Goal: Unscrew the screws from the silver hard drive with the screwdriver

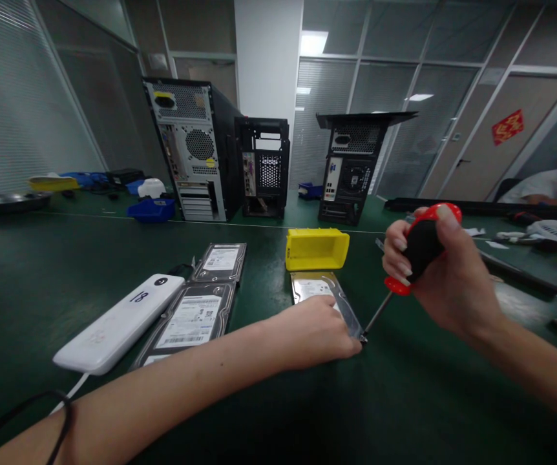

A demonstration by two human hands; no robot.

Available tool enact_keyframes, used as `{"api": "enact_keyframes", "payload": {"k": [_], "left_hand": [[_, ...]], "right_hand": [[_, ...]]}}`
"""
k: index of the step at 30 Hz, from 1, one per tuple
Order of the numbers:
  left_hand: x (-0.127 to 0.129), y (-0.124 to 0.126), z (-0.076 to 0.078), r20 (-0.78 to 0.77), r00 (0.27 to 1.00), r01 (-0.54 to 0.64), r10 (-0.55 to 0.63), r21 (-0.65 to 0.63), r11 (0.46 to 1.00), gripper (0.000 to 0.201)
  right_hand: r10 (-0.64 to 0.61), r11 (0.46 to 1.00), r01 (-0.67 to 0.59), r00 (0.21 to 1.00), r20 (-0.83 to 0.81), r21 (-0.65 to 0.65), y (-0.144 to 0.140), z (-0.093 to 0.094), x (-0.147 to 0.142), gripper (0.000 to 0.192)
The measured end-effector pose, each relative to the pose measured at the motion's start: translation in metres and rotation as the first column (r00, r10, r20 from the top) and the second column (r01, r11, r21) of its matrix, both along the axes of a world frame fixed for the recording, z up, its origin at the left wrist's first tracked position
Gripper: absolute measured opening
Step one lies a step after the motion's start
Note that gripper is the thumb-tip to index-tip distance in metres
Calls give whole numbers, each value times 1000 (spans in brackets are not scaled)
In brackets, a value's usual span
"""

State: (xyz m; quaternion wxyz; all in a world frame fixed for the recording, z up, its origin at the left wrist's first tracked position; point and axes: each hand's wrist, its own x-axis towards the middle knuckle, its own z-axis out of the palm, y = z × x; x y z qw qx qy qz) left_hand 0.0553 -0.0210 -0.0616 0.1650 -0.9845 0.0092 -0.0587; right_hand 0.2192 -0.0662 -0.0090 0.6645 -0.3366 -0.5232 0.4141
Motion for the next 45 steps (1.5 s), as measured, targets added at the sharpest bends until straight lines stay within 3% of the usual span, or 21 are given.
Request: {"api": "enact_keyframes", "payload": {"k": [2,6,11,14,18,22,30,36,40,45], "left_hand": [[-3,3,8,2,1000,-17,18,-33,999,24],[-13,14,24,-19,987,-158,157,-100,982,27],[-28,25,38,-96,926,-377,366,-167,911,21],[-33,26,41,-160,893,-446,421,-199,873,20],[-36,24,42,-234,880,-466,413,-255,847,22],[-35,22,41,-260,878,-466,403,-267,843,17],[-32,20,42,-276,870,-472,408,-226,853,14],[-32,22,37,-279,872,-462,403,-196,865,13],[-31,23,35,-269,880,-444,391,-177,878,11],[-31,22,36,-262,885,-436,385,-177,882,9]], "right_hand": [[1,1000,0,1000,28,-24,2,0,-1,39],[-22,999,23,998,-55,28,4,-1,-2,37],[68,997,-65,991,-114,31,6,-3,1,44],[128,992,-125,986,-107,36,6,-4,2,45],[84,996,-84,995,-54,10,5,-4,1,38],[-19,1000,19,993,-118,2,7,-2,2,40],[80,997,-80,996,-35,7,13,-4,5,45],[-3,999,8,995,-100,47,14,-5,4,40],[40,998,-37,997,-62,45,17,-4,4,45],[90,993,-86,995,-49,81,16,-5,-1,29]]}}
